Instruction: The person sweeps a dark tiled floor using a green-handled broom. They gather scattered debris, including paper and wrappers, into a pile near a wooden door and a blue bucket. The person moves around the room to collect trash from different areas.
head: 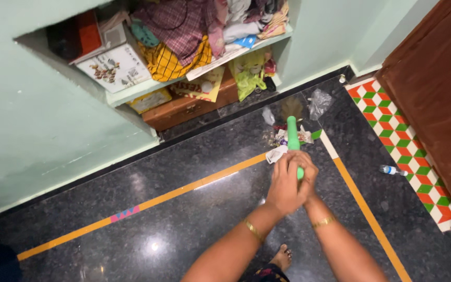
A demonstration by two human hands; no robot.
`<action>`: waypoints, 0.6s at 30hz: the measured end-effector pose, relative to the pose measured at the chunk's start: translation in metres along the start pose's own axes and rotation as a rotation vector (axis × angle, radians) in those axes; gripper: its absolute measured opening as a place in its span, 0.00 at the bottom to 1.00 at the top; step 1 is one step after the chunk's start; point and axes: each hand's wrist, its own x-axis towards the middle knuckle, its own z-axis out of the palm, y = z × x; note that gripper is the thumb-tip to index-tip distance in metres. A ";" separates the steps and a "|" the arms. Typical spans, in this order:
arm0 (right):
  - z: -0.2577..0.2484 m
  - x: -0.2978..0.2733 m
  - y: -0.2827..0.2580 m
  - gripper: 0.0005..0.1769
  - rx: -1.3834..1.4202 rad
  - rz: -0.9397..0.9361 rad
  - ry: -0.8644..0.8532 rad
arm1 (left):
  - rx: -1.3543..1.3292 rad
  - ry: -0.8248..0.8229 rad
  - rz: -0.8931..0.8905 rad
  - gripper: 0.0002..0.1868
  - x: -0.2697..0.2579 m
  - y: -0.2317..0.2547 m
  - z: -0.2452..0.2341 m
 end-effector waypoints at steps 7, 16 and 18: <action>-0.026 -0.048 0.006 0.10 0.247 0.142 -0.127 | -0.008 0.213 0.095 0.24 -0.042 0.049 0.014; -0.057 -0.096 0.036 0.11 0.288 0.456 -0.261 | -0.065 0.053 -0.032 0.30 -0.064 -0.001 0.076; -0.071 -0.101 0.041 0.11 0.171 0.357 -0.310 | -0.059 -0.080 -0.006 0.32 -0.064 -0.015 0.084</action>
